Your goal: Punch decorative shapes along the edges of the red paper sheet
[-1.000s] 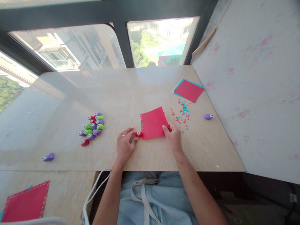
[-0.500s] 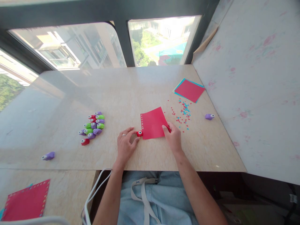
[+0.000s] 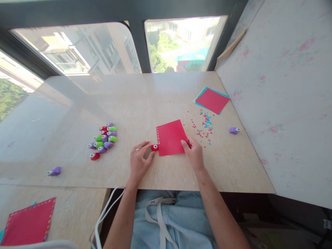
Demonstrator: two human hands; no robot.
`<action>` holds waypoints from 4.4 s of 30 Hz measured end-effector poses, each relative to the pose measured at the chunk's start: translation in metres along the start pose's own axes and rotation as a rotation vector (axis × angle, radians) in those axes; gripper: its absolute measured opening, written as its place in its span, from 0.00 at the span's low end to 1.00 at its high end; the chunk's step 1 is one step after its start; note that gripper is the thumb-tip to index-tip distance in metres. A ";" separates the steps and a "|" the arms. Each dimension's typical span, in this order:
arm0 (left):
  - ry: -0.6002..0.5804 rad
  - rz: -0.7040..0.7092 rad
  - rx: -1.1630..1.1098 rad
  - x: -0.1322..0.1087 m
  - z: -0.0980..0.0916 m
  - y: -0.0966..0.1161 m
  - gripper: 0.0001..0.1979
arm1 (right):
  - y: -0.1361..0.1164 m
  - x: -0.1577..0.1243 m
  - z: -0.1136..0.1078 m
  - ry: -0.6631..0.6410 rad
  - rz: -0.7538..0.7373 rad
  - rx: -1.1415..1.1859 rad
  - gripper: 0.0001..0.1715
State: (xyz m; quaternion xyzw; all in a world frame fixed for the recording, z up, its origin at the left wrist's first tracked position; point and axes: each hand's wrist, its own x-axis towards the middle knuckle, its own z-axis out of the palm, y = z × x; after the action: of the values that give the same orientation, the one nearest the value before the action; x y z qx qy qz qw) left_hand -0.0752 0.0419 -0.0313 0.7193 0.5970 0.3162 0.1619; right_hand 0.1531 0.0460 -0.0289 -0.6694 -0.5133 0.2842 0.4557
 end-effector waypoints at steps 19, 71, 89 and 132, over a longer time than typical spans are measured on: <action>0.016 0.000 -0.001 -0.001 0.001 -0.001 0.13 | 0.001 -0.001 -0.004 -0.032 0.046 0.057 0.12; -0.013 -0.055 -0.001 0.000 -0.004 0.006 0.12 | -0.006 -0.002 0.001 -0.163 0.195 0.069 0.15; -0.039 -0.054 0.006 0.001 -0.005 0.004 0.13 | -0.005 -0.005 0.001 -0.108 0.227 0.015 0.14; -0.013 0.000 0.018 0.000 -0.003 0.004 0.13 | -0.007 -0.003 0.002 -0.142 0.118 -0.032 0.14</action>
State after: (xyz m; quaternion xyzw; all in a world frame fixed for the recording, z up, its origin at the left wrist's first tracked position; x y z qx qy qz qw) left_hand -0.0737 0.0402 -0.0268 0.7225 0.5989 0.3064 0.1594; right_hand 0.1476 0.0443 -0.0236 -0.6839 -0.5083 0.3492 0.3898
